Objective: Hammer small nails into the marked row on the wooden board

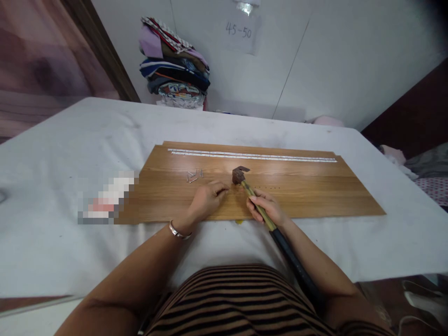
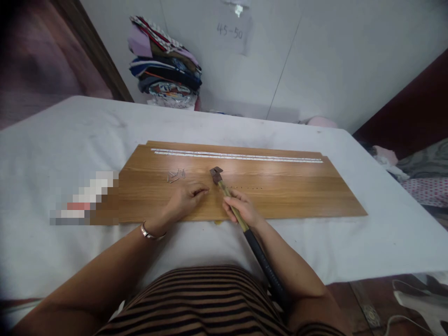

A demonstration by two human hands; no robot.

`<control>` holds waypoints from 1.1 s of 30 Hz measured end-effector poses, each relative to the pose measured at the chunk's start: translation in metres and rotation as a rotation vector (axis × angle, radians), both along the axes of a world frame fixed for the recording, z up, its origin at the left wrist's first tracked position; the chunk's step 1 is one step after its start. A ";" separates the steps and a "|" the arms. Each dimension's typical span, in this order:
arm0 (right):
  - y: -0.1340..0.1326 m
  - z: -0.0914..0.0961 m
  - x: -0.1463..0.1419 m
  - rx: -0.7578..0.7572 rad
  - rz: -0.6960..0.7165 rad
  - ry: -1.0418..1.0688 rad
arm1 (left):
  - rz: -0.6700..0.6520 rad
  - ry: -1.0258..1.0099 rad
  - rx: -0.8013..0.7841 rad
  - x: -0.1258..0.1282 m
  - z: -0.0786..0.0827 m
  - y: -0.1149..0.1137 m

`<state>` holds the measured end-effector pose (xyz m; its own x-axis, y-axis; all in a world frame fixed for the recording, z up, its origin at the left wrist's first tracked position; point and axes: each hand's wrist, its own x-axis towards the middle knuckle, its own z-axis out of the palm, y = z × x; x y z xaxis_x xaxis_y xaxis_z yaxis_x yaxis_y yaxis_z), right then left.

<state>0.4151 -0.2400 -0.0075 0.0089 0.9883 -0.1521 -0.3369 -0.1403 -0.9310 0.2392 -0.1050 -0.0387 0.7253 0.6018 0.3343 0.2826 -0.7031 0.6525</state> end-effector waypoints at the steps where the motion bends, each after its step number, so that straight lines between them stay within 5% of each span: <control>1: 0.000 0.000 0.000 -0.001 -0.002 0.000 | 0.000 0.003 0.002 0.000 0.000 0.000; 33: 0.000 -0.003 0.002 0.015 0.004 0.009 | 0.004 0.004 -0.005 0.000 0.002 -0.001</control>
<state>0.4169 -0.2403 -0.0108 0.0032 0.9905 -0.1378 -0.3450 -0.1283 -0.9298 0.2393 -0.1059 -0.0363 0.7242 0.6061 0.3288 0.2876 -0.6989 0.6549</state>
